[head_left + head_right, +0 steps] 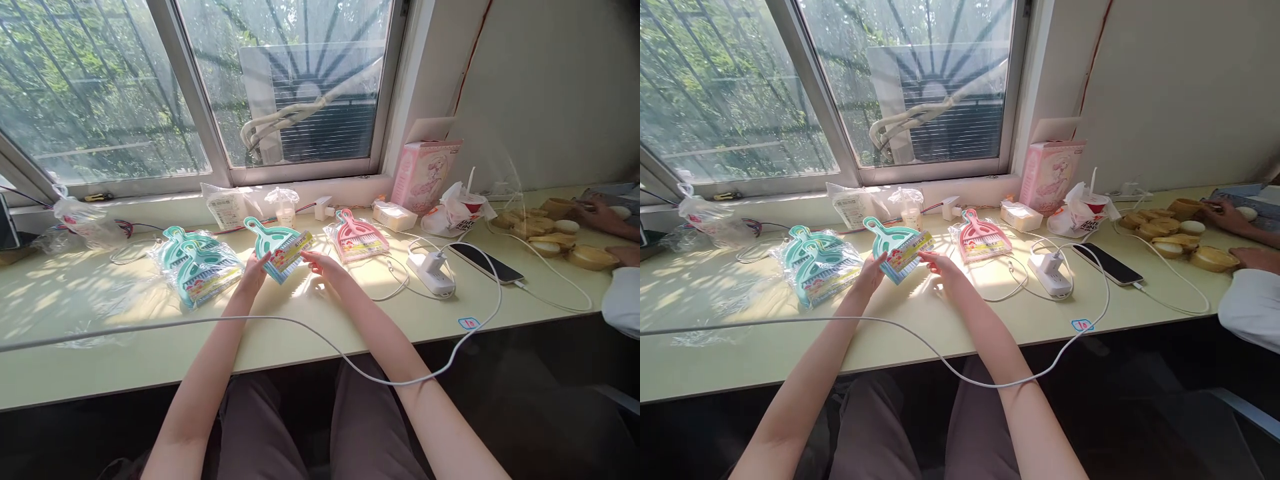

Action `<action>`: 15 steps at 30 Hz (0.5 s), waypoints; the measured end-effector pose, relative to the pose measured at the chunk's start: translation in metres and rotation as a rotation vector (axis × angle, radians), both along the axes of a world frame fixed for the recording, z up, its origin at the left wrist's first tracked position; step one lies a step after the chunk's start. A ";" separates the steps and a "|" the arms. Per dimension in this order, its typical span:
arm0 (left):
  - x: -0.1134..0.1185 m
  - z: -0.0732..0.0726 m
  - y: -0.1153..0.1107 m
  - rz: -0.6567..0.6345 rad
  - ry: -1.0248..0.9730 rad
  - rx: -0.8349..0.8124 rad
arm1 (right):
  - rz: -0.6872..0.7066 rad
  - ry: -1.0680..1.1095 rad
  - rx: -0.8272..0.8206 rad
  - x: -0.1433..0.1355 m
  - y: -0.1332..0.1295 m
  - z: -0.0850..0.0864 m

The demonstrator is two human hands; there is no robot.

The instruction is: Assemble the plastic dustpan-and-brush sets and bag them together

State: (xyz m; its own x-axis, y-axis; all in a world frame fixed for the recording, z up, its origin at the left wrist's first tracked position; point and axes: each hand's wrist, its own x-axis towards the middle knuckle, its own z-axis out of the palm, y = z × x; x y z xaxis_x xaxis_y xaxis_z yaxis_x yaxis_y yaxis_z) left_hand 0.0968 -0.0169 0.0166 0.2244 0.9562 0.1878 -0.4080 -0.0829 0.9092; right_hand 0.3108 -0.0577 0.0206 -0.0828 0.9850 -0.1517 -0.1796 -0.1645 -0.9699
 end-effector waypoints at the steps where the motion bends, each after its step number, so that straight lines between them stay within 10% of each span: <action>1: 0.000 0.001 0.000 0.005 -0.012 -0.004 | -0.001 0.009 0.022 0.001 0.002 0.000; 15: 0.003 0.001 -0.004 0.034 -0.014 -0.020 | -0.070 -0.068 0.033 -0.012 0.007 -0.016</action>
